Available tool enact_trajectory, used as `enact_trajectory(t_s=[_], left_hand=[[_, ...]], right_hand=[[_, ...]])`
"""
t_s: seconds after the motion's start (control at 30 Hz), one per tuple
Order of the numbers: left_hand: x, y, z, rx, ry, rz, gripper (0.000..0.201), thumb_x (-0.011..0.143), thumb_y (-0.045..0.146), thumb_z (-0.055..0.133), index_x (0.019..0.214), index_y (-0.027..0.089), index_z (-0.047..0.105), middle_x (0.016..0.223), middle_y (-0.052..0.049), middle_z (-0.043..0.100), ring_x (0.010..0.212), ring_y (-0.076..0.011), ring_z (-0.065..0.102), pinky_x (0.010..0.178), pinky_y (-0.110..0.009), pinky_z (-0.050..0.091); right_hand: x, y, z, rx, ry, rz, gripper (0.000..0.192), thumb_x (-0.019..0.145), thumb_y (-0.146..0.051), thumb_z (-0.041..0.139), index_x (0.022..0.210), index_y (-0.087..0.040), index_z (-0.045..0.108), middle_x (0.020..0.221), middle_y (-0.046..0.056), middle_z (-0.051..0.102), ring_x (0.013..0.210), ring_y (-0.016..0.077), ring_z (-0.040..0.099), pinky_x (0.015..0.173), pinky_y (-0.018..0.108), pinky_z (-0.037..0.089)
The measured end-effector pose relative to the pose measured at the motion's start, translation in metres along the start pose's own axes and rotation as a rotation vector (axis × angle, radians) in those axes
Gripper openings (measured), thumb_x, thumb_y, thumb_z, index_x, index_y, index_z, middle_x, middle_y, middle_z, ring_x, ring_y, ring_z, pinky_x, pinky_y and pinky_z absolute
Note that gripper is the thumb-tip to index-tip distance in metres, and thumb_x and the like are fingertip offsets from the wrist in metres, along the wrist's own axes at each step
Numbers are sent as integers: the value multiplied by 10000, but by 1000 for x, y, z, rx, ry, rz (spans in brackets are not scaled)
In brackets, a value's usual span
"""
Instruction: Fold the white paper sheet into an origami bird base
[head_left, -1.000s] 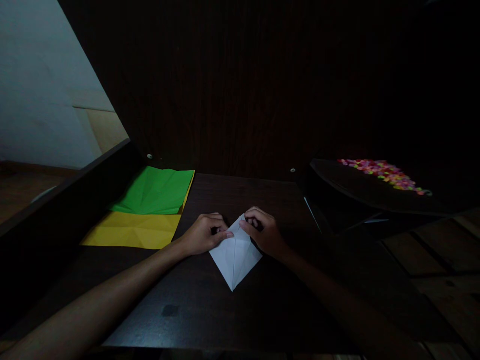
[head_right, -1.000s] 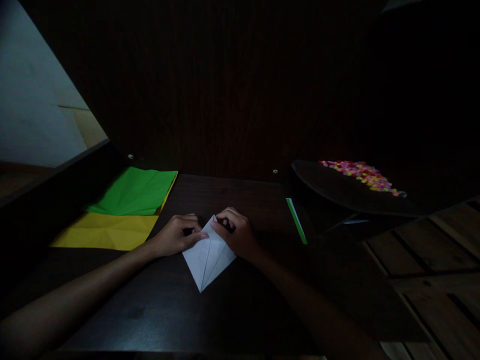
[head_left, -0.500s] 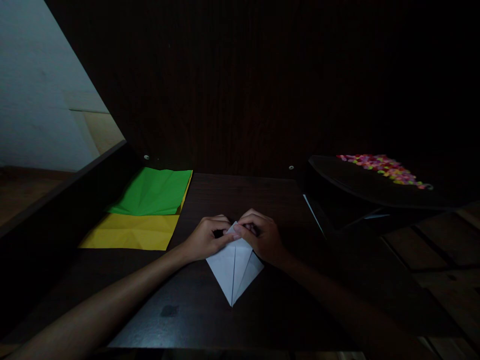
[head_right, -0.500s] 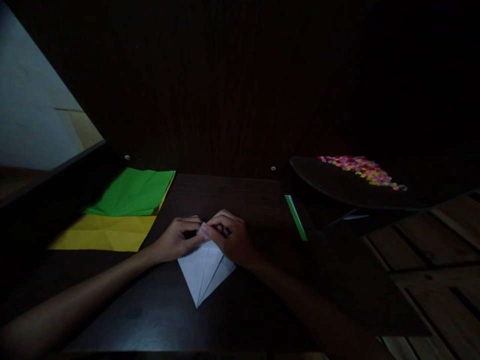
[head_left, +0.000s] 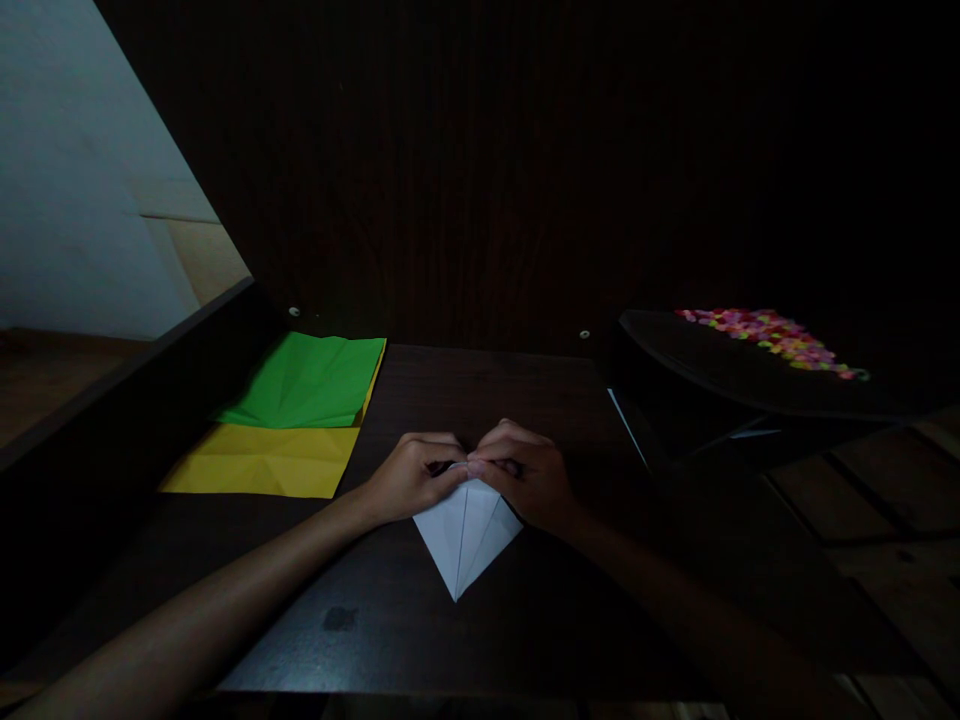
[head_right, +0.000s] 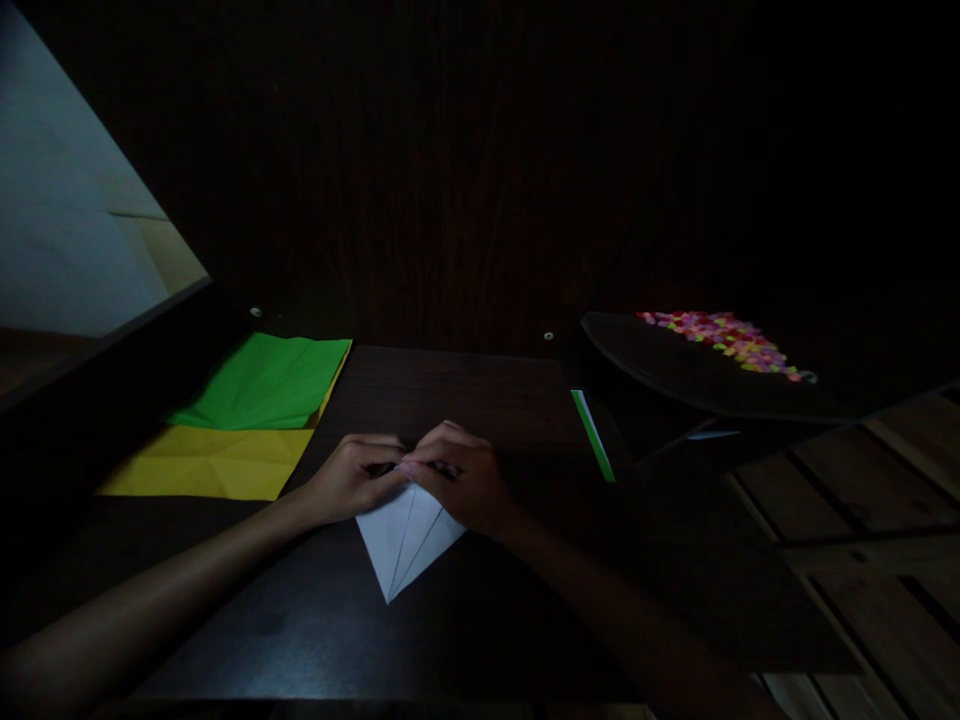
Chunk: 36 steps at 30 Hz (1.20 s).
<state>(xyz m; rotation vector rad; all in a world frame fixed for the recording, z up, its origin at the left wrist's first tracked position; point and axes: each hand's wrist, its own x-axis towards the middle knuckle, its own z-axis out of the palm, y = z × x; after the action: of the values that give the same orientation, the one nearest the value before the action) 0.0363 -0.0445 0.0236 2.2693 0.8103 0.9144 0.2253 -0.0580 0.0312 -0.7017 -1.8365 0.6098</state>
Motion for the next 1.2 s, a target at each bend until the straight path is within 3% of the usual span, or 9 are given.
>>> enact_trajectory(t_s=[0.37, 0.53, 0.67, 0.87, 1.2], left_hand=[[1, -1, 5, -33, 56, -47, 233, 909, 295, 598, 794, 126, 708, 624, 5, 589, 544, -89, 486, 514, -194, 347], [0, -4, 9, -44, 62, -98, 362, 890, 394, 612, 686, 110, 706, 481, 48, 488, 451, -64, 376, 446, -181, 269], [0, -2, 8, -39, 72, -97, 341, 903, 362, 588, 741, 101, 736, 495, 45, 506, 450, -59, 371, 433, -171, 252], [0, 0, 8, -28, 79, -102, 376, 900, 355, 586, 660, 96, 713, 467, 65, 369, 437, -54, 284, 405, -172, 197], [1, 1, 7, -28, 57, -79, 373, 899, 329, 573, 644, 91, 703, 464, 65, 349, 429, -49, 279, 405, -171, 187]], right_hand=[[0, 5, -5, -113, -40, 76, 90, 850, -211, 645, 815, -226, 726, 767, 12, 656, 615, 125, 560, 522, 247, 430], [0, 5, -2, -118, -20, 54, 74, 839, -204, 664, 801, -209, 727, 746, 13, 658, 617, 124, 574, 525, 240, 437], [2, 6, -2, -122, -29, 10, 68, 832, -196, 674, 787, -181, 721, 737, 22, 661, 600, 113, 570, 508, 223, 431], [3, 10, -3, -143, -59, -14, 78, 842, -233, 683, 797, -193, 732, 740, 25, 671, 619, 124, 587, 526, 231, 447], [3, 9, -1, -143, -26, -21, 103, 812, -189, 701, 709, -181, 700, 677, 9, 647, 577, 116, 557, 526, 238, 437]])
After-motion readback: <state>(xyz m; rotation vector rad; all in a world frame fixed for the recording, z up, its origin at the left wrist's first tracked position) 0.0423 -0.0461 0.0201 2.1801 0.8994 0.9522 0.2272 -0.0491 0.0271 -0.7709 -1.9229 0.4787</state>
